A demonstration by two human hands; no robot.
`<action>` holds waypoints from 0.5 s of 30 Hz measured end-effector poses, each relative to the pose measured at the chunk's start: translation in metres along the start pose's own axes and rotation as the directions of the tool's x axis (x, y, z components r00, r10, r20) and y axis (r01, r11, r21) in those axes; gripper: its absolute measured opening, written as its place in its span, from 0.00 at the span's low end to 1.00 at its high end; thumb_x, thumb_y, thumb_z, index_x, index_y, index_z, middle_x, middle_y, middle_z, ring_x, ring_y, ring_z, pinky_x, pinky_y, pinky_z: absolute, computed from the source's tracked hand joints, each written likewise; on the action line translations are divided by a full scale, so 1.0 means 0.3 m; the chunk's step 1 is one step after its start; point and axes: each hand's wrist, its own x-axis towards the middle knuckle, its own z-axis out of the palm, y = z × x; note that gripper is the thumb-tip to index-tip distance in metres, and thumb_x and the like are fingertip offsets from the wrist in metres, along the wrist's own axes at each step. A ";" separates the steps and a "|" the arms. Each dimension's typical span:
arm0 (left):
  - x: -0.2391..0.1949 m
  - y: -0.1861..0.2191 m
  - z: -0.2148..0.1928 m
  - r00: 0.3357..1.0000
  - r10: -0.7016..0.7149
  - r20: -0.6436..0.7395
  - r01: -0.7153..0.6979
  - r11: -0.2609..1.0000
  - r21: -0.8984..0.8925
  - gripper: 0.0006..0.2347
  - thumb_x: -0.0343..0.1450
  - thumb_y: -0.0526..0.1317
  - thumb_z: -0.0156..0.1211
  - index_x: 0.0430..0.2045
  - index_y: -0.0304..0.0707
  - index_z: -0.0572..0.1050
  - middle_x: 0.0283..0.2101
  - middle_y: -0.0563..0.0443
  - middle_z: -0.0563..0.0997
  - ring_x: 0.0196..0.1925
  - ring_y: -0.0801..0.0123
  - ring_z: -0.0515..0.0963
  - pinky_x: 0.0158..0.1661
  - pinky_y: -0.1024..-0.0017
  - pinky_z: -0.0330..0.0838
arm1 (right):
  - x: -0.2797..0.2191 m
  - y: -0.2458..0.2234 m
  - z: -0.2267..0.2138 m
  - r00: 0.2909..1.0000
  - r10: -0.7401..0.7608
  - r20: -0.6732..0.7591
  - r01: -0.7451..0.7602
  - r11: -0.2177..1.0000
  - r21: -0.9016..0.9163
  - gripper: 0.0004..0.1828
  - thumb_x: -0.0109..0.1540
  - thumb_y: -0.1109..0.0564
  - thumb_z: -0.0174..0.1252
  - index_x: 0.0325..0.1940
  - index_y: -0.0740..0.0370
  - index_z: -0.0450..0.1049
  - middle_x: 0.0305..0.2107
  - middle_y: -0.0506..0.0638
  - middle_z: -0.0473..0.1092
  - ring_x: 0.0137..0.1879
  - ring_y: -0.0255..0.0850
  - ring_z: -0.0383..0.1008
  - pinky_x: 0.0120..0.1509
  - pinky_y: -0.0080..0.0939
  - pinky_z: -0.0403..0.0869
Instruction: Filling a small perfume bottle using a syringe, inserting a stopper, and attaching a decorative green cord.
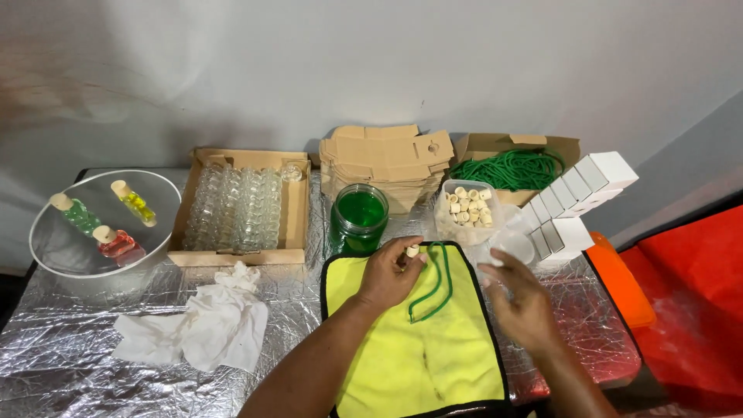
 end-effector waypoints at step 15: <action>0.009 0.024 -0.008 0.998 -0.065 0.008 0.065 0.997 -0.027 0.14 0.71 0.44 0.63 0.50 0.46 0.80 0.30 0.58 0.78 0.25 0.77 0.72 0.29 0.73 0.69 | -0.074 -0.025 0.222 0.867 -0.441 0.231 0.465 0.883 -0.061 0.07 0.62 0.52 0.63 0.42 0.53 0.82 0.36 0.44 0.79 0.47 0.41 0.74 0.54 0.45 0.67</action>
